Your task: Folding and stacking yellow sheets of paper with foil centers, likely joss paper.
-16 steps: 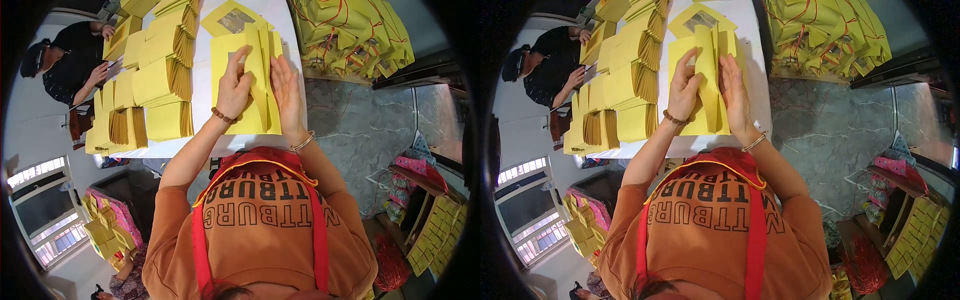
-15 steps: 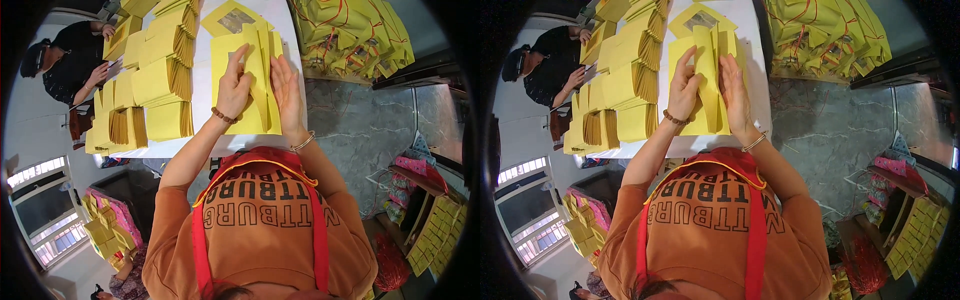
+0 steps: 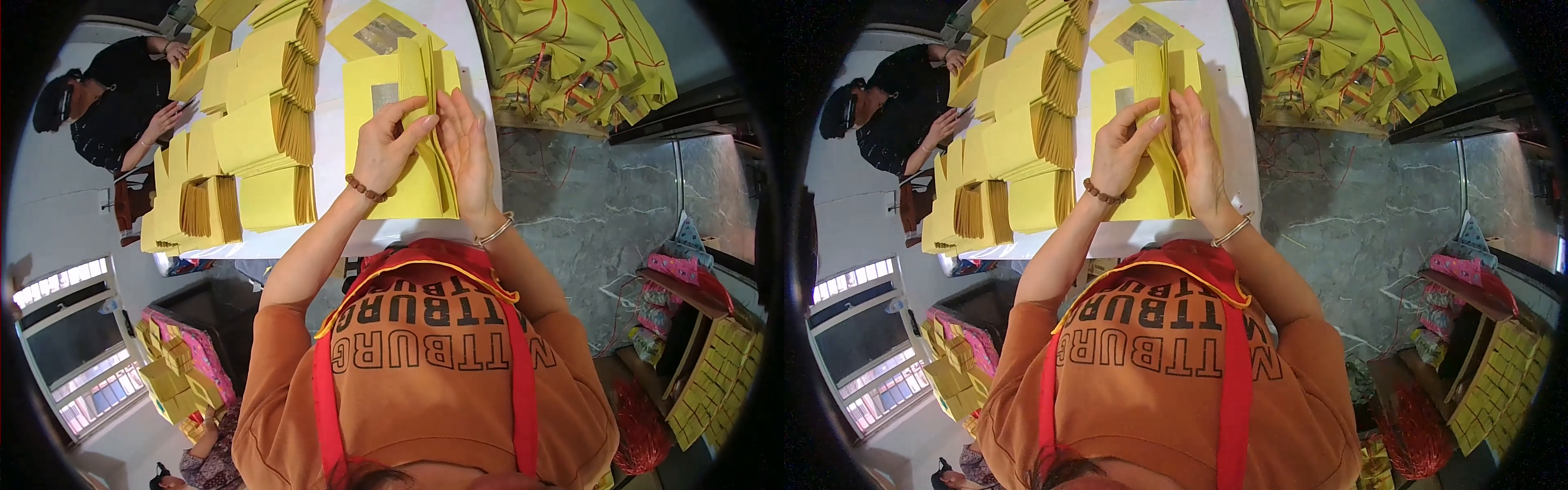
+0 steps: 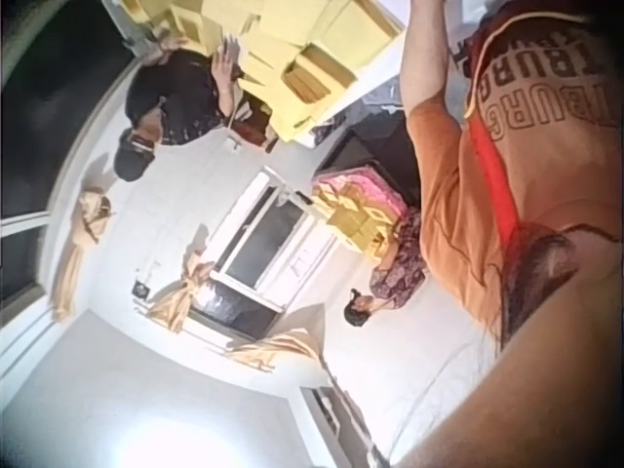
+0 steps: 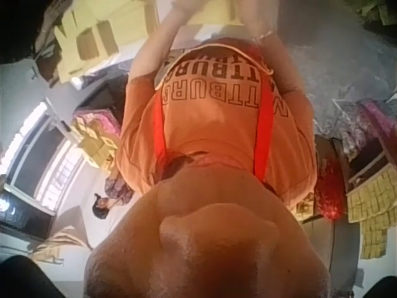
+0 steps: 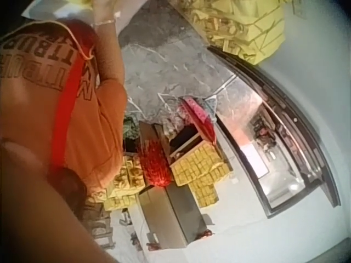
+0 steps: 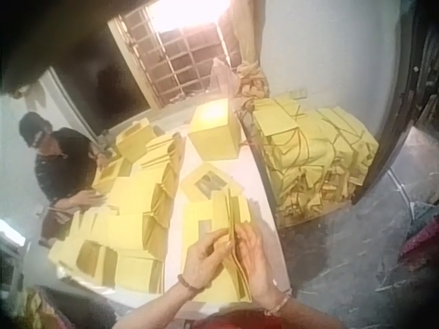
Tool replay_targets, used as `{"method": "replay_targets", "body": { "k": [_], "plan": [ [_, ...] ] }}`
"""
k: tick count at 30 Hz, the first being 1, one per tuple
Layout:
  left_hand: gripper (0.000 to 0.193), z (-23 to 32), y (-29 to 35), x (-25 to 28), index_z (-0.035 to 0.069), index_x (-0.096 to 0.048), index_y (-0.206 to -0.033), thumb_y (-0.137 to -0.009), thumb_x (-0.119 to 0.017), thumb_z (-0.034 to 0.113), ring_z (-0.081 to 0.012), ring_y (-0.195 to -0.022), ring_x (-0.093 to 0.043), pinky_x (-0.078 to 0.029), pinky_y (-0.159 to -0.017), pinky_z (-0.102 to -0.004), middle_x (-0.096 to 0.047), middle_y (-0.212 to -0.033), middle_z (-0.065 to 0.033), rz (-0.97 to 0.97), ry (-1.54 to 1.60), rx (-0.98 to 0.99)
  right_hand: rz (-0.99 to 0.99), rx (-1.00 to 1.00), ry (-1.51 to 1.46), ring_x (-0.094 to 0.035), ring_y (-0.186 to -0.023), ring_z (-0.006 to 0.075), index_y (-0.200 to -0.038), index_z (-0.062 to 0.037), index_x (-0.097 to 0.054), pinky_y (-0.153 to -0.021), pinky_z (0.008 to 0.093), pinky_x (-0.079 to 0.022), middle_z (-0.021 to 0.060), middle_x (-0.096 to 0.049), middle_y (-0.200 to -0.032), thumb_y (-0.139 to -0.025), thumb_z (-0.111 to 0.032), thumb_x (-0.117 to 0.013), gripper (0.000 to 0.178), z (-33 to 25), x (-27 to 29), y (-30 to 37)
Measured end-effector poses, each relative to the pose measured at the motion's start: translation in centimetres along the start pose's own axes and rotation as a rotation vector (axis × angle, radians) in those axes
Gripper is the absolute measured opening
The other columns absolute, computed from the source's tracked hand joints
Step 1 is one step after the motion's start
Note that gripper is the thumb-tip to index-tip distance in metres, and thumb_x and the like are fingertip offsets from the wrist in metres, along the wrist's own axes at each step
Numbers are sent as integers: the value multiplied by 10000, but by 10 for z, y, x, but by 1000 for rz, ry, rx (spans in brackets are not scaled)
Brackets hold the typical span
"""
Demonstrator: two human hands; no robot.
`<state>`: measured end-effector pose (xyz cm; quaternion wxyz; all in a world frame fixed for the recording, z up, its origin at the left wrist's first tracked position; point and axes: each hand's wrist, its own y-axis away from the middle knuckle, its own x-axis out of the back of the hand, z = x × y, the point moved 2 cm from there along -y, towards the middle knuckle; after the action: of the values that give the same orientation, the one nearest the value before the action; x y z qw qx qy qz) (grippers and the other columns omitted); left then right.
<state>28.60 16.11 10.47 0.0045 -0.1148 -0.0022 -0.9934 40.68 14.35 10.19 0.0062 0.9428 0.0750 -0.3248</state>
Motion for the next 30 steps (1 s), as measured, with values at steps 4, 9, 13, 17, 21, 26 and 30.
{"method": "replay_targets", "body": {
  "k": [4,9,13,17,21,26,30],
  "plan": [
    [376,-6,-1,1,6,-620,-1080,-815,-672,267,-68,-582,-460,-416,-514,-220,-571,-771,-38,-10,5,-12,4,-15,20,-171,-1369,257,-1426,-6,-112,-1112,348,-138,178,-201,-1463,-951,-529,-203,712,-3,-1,1],
    [324,-5,1,0,7,-598,-1102,-842,-638,196,-60,-595,-449,-408,-517,-220,-545,-723,-15,14,153,79,-12,-1,-15,-170,-1366,260,-1427,-10,-97,-1111,353,-138,186,-188,-1462,-958,-512,-198,695,-1,0,-1],
    [265,-16,-3,4,12,-592,-1098,-865,-585,137,-56,-603,-448,-396,-517,-213,-530,-709,-4,14,86,8,0,5,-20,-194,-1360,260,-1423,2,-111,-1111,355,-161,183,-212,-1455,-954,-522,-203,709,0,0,-1],
    [237,-10,-3,3,22,-599,-1089,-874,-536,100,-55,-584,-450,-390,-513,-210,-524,-712,3,97,88,-126,-5,-4,-29,-196,-1360,259,-1422,0,-114,-1111,352,-157,181,-214,-1455,-953,-522,-204,708,0,-1,-1],
    [246,2,0,2,26,-621,-1074,-860,-584,140,-48,-572,-448,-403,-492,-210,-521,-694,9,11,96,47,-17,11,1,-193,-1362,256,-1422,-3,-120,-1113,351,-149,179,-218,-1453,-954,-520,-204,702,1,0,0],
    [306,0,-1,0,14,-632,-1057,-832,-651,221,-42,-563,-448,-412,-484,-202,-529,-677,9,11,32,13,-23,13,38,-186,-1364,255,-1423,-6,-120,-1114,351,-144,179,-223,-1451,-953,-520,-209,702,-2,-2,0],
    [320,-3,-1,1,13,-630,-1062,-836,-655,238,-41,-559,-451,-418,-492,-198,-541,-684,7,3,56,8,-6,-4,11,-191,-1362,256,-1422,-4,-122,-1113,350,-149,183,-226,-1448,-950,-528,-214,711,0,-1,0]
  ]
}}
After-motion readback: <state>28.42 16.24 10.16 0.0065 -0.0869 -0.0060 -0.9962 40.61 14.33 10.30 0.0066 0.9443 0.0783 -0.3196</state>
